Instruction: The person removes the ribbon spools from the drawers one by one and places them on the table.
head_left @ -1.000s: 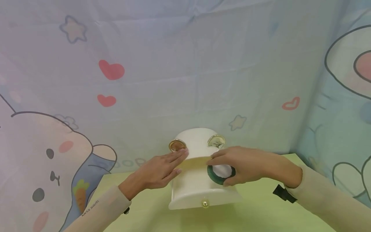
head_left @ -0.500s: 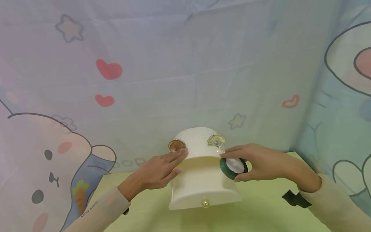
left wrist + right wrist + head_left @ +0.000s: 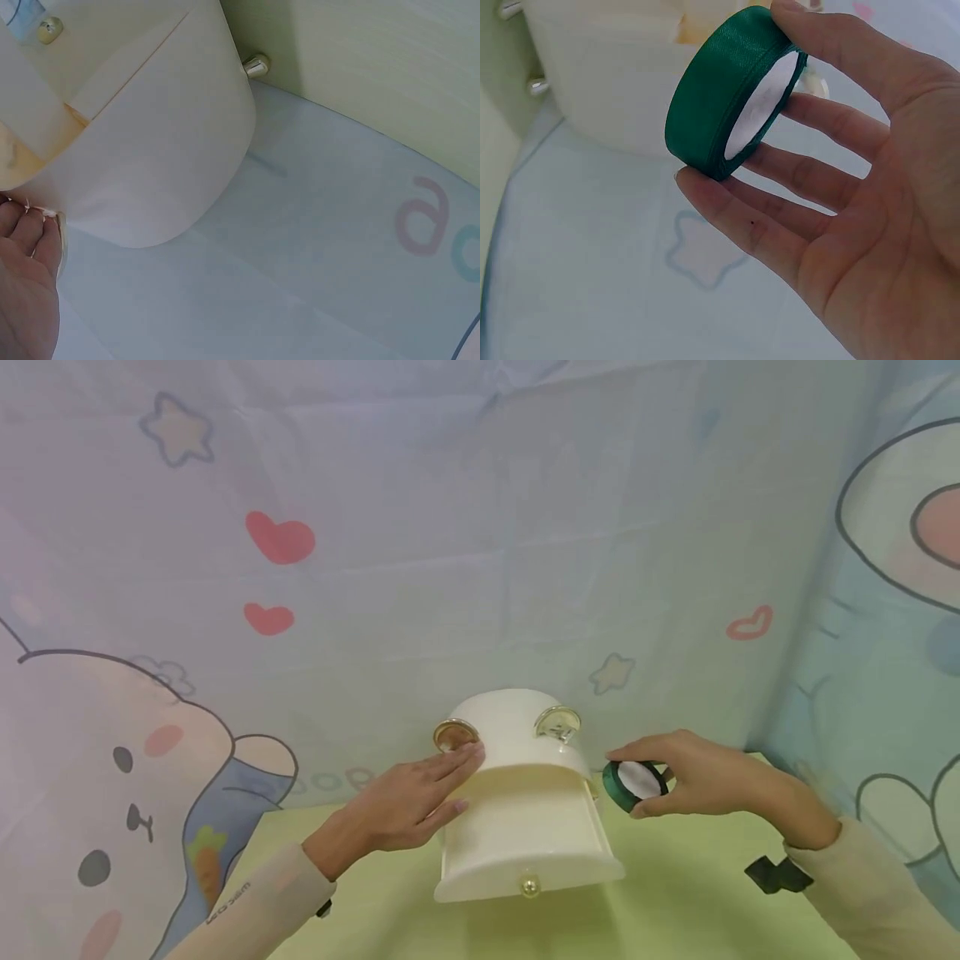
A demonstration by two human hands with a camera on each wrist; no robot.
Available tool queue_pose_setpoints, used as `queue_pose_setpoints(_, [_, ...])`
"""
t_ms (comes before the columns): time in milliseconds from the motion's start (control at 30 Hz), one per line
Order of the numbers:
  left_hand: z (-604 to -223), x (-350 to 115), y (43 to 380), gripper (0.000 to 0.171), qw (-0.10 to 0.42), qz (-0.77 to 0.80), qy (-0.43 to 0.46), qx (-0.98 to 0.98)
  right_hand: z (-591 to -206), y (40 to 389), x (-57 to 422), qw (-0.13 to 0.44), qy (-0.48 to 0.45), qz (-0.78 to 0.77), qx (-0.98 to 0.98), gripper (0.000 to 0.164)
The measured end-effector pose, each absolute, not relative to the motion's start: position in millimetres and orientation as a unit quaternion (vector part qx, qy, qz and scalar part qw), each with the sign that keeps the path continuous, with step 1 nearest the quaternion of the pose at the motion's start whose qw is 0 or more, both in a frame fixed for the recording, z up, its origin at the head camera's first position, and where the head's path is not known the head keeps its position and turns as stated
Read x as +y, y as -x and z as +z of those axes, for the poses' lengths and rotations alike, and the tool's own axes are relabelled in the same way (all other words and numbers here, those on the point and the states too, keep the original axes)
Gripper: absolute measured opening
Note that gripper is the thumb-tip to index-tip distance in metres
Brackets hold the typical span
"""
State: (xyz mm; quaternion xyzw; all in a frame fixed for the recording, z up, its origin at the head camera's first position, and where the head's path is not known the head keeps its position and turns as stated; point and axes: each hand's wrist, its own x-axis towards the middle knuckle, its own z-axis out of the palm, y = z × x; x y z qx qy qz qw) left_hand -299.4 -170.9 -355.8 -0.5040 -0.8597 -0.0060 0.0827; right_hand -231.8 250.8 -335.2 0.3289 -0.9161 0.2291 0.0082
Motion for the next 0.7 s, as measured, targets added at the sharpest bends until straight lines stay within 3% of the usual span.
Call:
queue_pose_setpoints(300, [-359,-172,300,0.066,0.089,-0.007,0.505,-0.858,-363,249,267,-0.015,-0.278,0.236,-0.931,0.073])
queue_pose_setpoints(700, [-360,-172,302,0.069,0.093,-0.002,0.502,-0.860,-409,277,291,-0.005,-0.241,0.196,-0.951,0.070])
